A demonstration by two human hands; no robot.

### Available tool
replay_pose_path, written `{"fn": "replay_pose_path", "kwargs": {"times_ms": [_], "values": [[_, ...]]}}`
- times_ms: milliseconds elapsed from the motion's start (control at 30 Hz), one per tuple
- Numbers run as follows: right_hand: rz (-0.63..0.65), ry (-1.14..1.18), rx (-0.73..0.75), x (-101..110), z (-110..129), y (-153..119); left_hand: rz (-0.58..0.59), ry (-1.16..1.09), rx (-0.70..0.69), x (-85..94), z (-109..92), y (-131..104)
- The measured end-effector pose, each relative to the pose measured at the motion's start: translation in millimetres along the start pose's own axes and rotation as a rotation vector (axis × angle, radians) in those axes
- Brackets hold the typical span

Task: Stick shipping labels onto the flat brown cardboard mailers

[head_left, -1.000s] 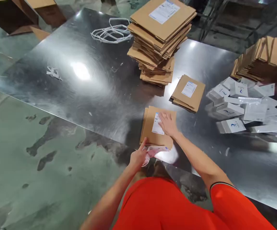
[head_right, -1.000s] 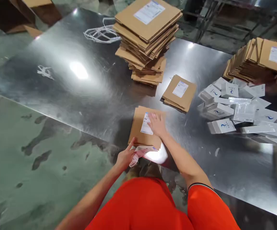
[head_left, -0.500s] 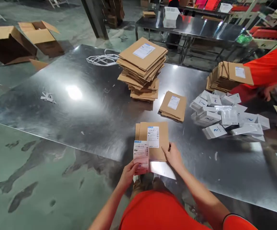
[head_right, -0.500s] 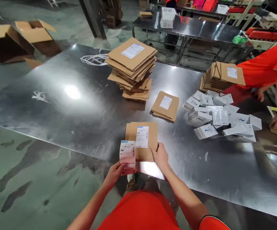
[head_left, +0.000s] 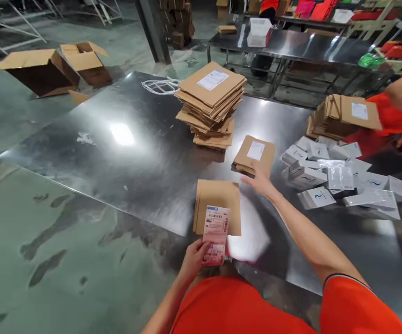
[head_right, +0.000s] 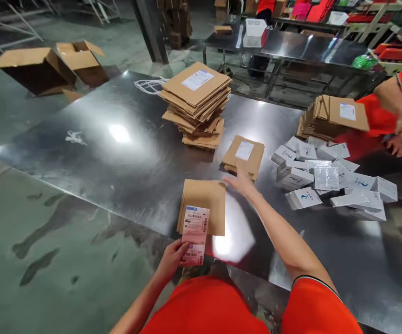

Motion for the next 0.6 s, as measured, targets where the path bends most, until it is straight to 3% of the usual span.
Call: {"fn": "replay_pose_path", "kwargs": {"times_ms": [67, 133, 233, 333, 400, 467, 600], "values": [[0.377, 0.080, 0.024, -39, 10, -32, 0.018, 0.017, 0.034, -0.9, 3, -2], [0.564, 0.107, -0.013, -68, 14, -63, 0.089, 0.019, 0.008, 0.2, 4, -5], [0.589, 0.131, -0.110, -88, 12, -96, 0.130, -0.041, -0.138, 3.7, -4, -12], [0.600, 0.203, -0.187, -94, 9, -119, 0.011, -0.076, -0.234, 0.8, -19, -13], [0.624, 0.197, -0.177, -97, 10, -132, -0.040, -0.038, -0.203, -8.6, -27, -8], [0.569, 0.117, -0.127, -98, 11, -139, -0.104, 0.020, -0.141, -19.5, -28, -1], [0.509, -0.059, -0.034, -98, 4, -127, -0.193, 0.051, -0.072, -32.8, -12, 15]]}}
Point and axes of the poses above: each hand's wrist, its own y-axis towards the middle knuckle, its own x-axis out of the back of the hand, z = x × y, the point moved 2 cm from there along y, towards the middle knuckle, and after that the axes turned 10 degrees about y, right-handed, at the moved point
